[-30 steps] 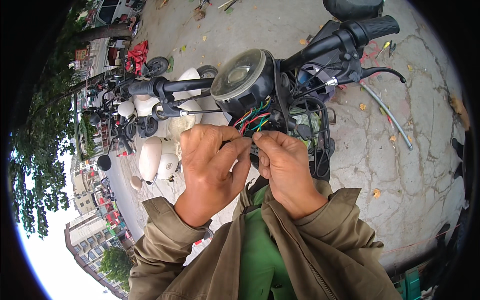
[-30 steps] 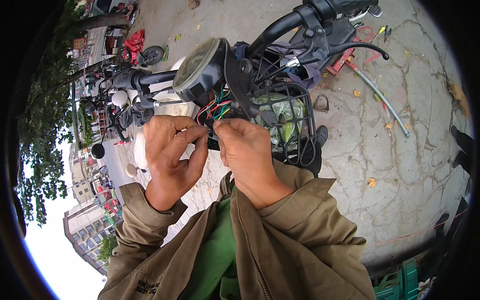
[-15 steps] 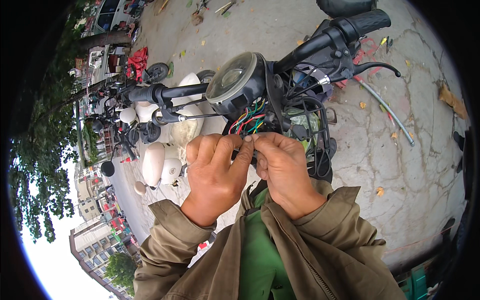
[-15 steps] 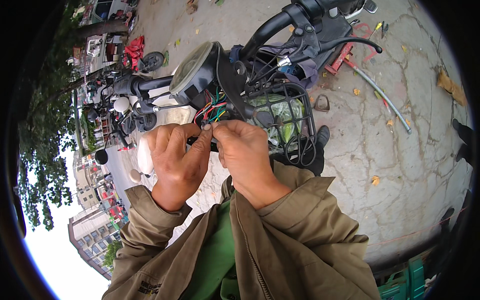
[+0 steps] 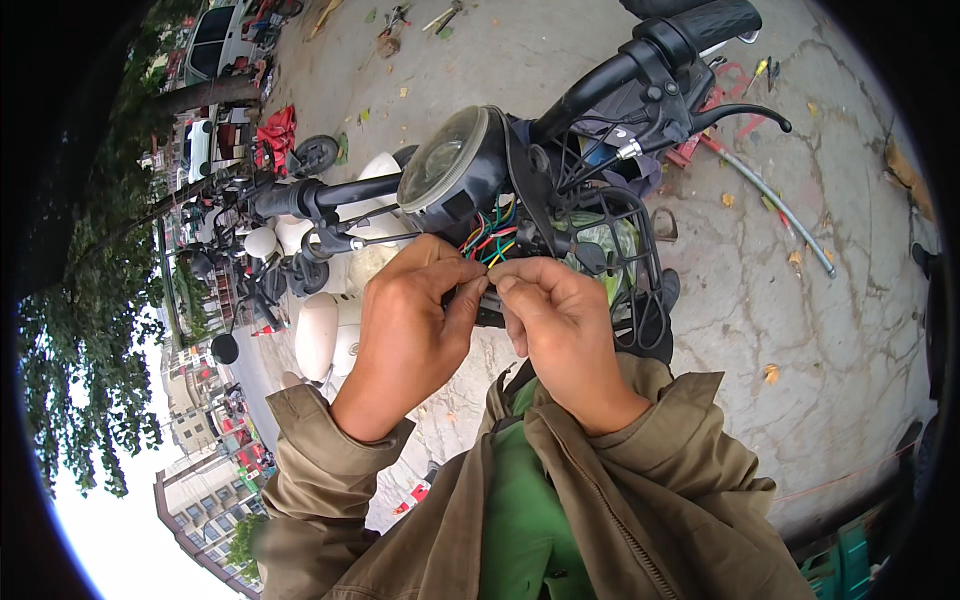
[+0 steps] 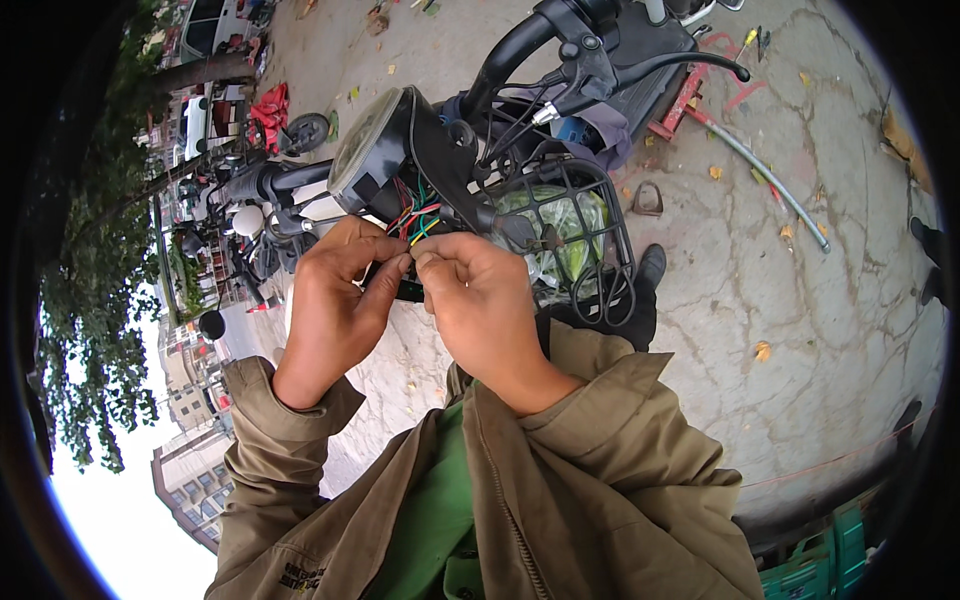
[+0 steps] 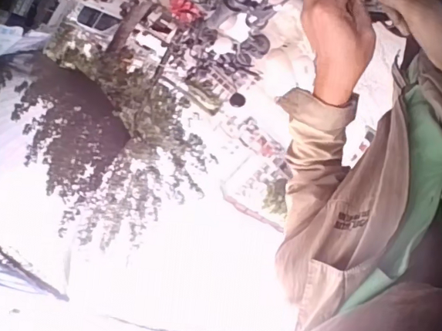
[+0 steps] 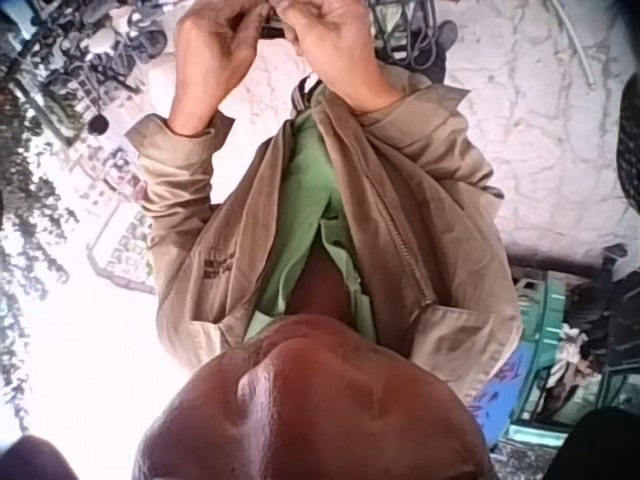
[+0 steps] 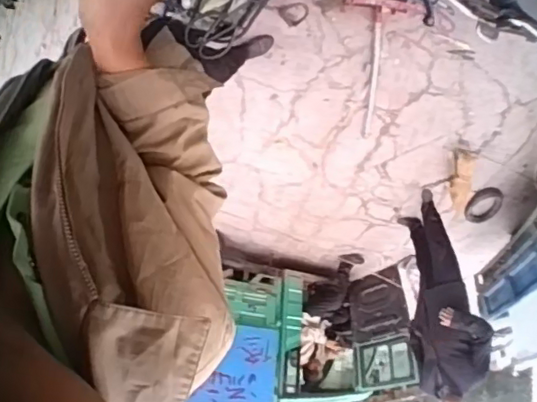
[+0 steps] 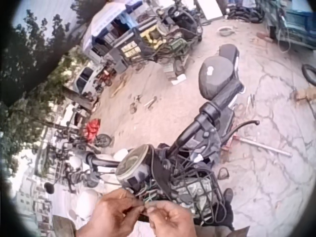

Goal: The person repairs the electrical wiring on an electric scooter's handlebar area. They strip wire ends, twist connections, and wrap them with electrical tape. The work is performed by hand without visible tools.

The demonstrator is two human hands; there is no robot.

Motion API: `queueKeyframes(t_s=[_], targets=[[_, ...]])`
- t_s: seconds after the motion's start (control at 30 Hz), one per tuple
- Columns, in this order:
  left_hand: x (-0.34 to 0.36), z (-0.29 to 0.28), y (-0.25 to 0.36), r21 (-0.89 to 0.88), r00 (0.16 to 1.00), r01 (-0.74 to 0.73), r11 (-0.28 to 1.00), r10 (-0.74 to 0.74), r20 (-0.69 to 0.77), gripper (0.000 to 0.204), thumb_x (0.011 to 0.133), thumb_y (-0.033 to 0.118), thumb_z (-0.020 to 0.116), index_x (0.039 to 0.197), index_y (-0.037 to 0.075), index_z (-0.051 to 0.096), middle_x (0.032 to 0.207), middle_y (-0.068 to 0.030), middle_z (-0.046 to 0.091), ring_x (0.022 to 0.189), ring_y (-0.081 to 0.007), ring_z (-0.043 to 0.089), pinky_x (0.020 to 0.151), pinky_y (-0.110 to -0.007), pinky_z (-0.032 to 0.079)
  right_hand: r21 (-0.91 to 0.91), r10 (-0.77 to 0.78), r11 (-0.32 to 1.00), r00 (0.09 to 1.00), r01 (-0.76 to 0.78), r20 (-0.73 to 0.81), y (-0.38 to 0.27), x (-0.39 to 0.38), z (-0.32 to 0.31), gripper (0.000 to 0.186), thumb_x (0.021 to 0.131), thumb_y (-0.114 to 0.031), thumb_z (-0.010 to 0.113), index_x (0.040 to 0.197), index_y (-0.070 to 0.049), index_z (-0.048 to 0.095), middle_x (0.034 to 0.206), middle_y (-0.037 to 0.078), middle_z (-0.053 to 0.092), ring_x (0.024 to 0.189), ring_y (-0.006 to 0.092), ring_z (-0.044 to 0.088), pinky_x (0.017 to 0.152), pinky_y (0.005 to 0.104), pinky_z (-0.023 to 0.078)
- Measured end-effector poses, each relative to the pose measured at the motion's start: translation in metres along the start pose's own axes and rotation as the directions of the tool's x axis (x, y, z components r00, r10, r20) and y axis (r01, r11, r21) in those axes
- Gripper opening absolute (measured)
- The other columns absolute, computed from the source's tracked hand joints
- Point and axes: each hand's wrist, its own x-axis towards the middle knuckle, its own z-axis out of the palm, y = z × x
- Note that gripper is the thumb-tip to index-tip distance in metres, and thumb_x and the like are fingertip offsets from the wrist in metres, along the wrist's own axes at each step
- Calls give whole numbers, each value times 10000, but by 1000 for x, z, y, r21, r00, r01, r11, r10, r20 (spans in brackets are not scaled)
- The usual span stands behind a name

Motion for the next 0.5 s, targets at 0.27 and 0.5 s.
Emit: queueKeyframes(t_s=[0.27, 0.5], targets=[[11, -13, -20, -284, 869, 467, 837, -376, 322, 110, 989, -8, 769, 1055, -95, 766, 954, -55, 766, 837, -65, 641, 711, -237, 522, -531, -341, 790, 940, 305, 33, 19, -2, -2, 119, 918, -35, 750, 1022, 9, 715, 633, 115, 671, 489, 206, 628, 507, 359, 466], [24, -18, -23, -378, 780, 604, 702, -423, 460, 141, 951, 29, 815, 1056, -64, 796, 930, -56, 783, 829, -88, 679, 755, -255, 542, -659, -394, 686, 919, 309, 21, 22, 2, -9, 126, 927, -67, 745, 1004, 31, 735, 663, 122, 701, 513, 242, 659, 509, 379, 470]])
